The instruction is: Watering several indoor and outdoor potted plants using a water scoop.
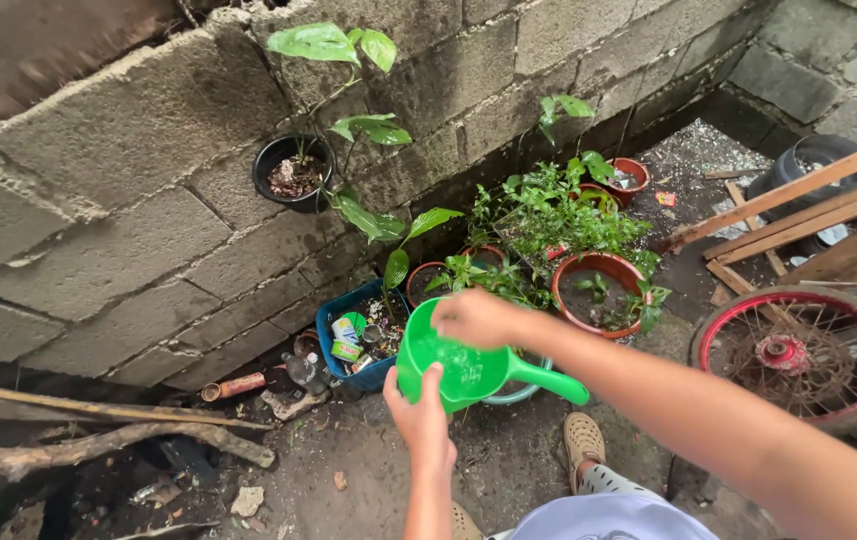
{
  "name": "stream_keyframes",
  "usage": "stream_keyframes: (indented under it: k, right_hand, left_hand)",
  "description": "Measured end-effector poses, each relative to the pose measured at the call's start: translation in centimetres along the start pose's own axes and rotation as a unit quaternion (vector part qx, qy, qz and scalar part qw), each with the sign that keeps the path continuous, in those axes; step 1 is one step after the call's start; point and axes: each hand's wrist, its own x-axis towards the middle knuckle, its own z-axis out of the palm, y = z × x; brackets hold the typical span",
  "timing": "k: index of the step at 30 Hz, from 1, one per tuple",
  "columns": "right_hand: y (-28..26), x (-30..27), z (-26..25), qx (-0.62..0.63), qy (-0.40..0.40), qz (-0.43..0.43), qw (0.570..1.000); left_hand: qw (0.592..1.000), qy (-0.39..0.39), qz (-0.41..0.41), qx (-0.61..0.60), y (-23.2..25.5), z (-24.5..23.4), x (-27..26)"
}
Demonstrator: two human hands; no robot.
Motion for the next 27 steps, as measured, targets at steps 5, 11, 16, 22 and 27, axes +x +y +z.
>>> stream_keyframes:
  k: [5,11,16,22,27]
  right_hand:
    - [0.4,-1.7,7.9,-0.179,-0.105,0.093,0.974]
    - [3.8,-1.7,12.8,0.132,-0.209,0.235,0.940]
    - [-3.0,-0.8,-0.5,0.460,-0.177,0.252,0.832]
    - [0.1,-1.1,-14.5,0.370,0.176,0.244,0.879]
    - [15.8,-4.9,-12.3,-0.001,0.317,0.196,0.928]
  left_hand:
    - [0.997,0.020,0.041,0.065,0.5,0.4,-1.5]
    - [0.998,0.035,-0.028,0.045,0.3,-0.6,-1.8]
    - [0.993,0.049,-0.094,0.046,2.8,0.7,-1.9]
    - [0.999,-0.025,0.017,0.031,1.9,1.4,0.5]
    - [0.999,-0.007,-0.029,0.027,2.8,3.6,0.1]
